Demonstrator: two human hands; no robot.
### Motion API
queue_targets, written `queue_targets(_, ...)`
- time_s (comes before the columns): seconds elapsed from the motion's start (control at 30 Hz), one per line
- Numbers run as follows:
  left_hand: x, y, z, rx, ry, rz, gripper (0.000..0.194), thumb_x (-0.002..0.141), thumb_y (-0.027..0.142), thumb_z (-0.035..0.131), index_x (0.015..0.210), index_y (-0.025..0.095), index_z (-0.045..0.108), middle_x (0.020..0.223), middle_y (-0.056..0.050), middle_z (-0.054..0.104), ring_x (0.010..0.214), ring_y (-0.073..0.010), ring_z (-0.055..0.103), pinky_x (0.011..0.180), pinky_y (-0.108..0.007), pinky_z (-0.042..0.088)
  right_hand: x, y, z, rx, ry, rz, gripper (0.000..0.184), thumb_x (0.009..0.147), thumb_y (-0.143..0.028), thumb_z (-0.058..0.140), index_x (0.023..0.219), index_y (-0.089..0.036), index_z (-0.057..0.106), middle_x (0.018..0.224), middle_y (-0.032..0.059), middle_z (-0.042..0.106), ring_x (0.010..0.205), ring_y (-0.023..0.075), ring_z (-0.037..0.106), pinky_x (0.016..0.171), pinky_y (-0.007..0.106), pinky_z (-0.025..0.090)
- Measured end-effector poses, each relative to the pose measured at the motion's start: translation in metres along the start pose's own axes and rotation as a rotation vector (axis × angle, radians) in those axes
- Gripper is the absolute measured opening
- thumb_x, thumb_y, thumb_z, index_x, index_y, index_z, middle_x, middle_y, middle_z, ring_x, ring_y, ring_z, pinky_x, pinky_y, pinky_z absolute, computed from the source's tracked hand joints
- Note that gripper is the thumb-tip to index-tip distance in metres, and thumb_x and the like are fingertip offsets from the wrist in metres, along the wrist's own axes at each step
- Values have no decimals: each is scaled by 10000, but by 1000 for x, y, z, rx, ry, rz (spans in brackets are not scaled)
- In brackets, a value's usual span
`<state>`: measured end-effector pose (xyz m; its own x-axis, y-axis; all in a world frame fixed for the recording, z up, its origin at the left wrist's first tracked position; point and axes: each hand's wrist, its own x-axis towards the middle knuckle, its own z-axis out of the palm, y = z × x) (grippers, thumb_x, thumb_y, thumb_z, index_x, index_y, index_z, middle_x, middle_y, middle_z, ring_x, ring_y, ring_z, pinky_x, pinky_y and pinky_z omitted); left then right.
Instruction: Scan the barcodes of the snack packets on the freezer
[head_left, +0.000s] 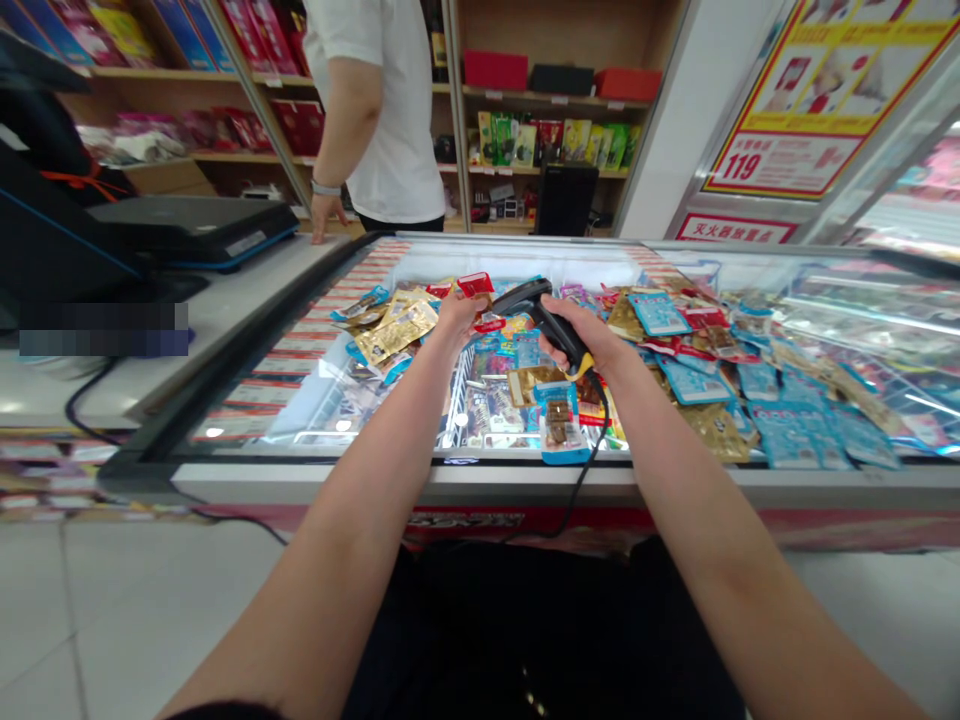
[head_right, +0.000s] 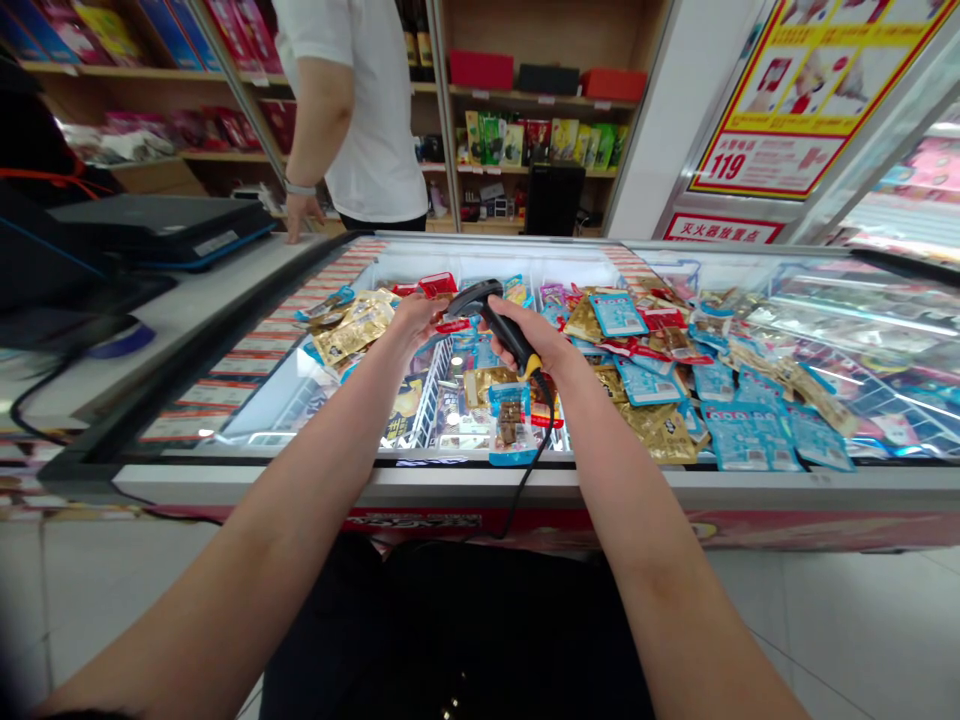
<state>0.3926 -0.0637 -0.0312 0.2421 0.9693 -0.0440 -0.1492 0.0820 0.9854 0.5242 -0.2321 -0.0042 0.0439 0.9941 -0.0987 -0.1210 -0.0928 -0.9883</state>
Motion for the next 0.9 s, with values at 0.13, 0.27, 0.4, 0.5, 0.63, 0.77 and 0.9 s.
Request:
queue_targets(0.13, 6, -5, -2, 138, -13, 61, 144, 626, 46, 618, 696, 171, 604, 667, -26, 663, 681, -190, 656, 686, -298, 525, 1, -1, 0, 11, 4, 15, 466, 979, -578, 496, 985, -140, 654, 508, 14, 585, 322, 94, 442, 288, 188, 398)
queue_targets(0.27, 5, -5, -8, 565, 41, 255, 398, 680, 48, 617, 1063, 146, 659, 985, -103, 747, 967, -262, 702, 857, -345, 525, 4, -1, -2, 53, 56, -1, 473, 978, -583, 486, 1041, -145, 653, 546, 16, 592, 356, 103, 479, 306, 194, 414)
queue_targets(0.4, -16, 11, -19, 1113, 83, 355, 592, 786, 109, 604, 1372, 111, 522, 1327, -232, 628, 1260, -357, 577, 1024, -461, 457, 5, -1, -4, 84, 119, -20, 475, 982, -581, 470, 1103, -154, 641, 562, 7, 580, 373, 103, 485, 323, 194, 417)
queue_targets(0.5, -29, 20, -27, 1362, 133, 408, 446, 844, 198, 575, 1276, 95, 618, 1375, -267, 573, 1364, -418, 455, 1103, -541, 367, 5, -1, -4, 96, 143, -35, 475, 983, -585, 460, 1106, -160, 633, 565, 6, 580, 375, 104, 481, 329, 196, 418)
queue_targets(0.63, -29, 9, -26, 1389, 147, 527, 455, 893, 349, 538, 1286, 153, 657, 1415, -218, 566, 1406, -424, 389, 1181, -625, 188, 5, -3, -5, 108, 174, -38, 465, 976, -604, 474, 1058, -172, 628, 553, 3, 583, 368, 102, 476, 322, 191, 409)
queue_targets(0.77, -26, -13, -21, 1425, 32, 534, 483, 904, 482, 524, 1293, 238, 676, 1479, -169, 541, 1449, -460, 306, 1165, -712, 78, 5, -6, -6, 122, 210, -22, 457, 978, -612, 480, 1043, -185, 631, 525, -1, 575, 352, 107, 469, 307, 195, 398)
queue_targets(0.9, -23, -20, -33, 1446, -18, 565, 451, 952, 454, 432, 1284, 282, 686, 1429, -146, 587, 1415, -434, 358, 1153, -731, 69, 5, -7, -6, 136, 268, -34, 486, 957, -658, 511, 1045, -194, 627, 537, -2, 587, 356, 107, 480, 311, 200, 406)
